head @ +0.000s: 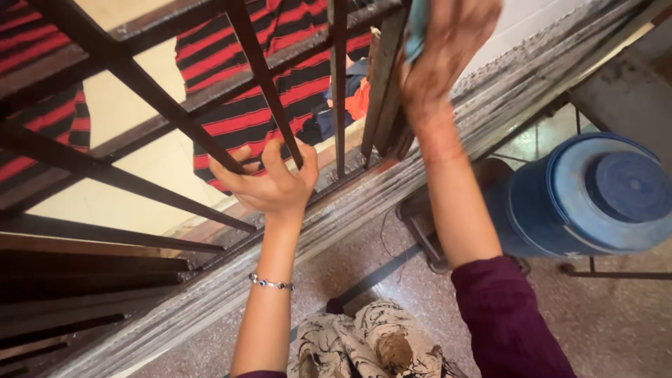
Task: The person wipes the bars and frame of a window grill with a cloth by hand.
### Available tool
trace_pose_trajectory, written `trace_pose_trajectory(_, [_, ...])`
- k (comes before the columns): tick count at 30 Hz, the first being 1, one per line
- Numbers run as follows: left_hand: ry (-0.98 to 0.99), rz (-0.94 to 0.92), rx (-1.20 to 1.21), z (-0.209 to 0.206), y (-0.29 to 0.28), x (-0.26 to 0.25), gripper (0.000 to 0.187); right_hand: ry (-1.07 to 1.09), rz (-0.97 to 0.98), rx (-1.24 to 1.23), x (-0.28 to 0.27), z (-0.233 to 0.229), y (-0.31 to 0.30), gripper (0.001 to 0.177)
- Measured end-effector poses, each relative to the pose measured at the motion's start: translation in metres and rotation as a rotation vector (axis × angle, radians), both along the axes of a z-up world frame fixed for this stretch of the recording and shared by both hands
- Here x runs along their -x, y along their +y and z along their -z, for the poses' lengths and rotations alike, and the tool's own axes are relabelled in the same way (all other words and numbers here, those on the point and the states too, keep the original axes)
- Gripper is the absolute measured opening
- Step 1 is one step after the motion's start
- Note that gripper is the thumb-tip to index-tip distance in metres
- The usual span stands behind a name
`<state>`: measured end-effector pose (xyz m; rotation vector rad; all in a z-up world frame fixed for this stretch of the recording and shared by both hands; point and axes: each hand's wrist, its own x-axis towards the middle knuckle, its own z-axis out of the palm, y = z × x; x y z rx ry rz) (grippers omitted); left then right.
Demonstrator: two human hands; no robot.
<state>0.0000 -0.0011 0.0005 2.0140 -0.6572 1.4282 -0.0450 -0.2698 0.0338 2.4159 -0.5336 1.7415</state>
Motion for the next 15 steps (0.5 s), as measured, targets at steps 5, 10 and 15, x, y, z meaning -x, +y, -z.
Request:
trace_pose_trajectory(5, [0.018, 0.007, 0.025, 0.006, 0.0, -0.001, 0.026, -0.058, 0.067, 0.133, -0.038, 0.135, -0.024, 0.052])
trace_pose_trajectory(10, [0.031, 0.011, 0.018, 0.005, 0.0, 0.0, 0.029, 0.055, -0.113, 0.092, -0.013, 0.256, -0.022, 0.057])
trace_pose_trajectory(15, [0.017, -0.013, -0.001, 0.002, 0.001, 0.003, 0.034, 0.328, -0.189, -0.054, 0.025, 0.326, 0.015, 0.061])
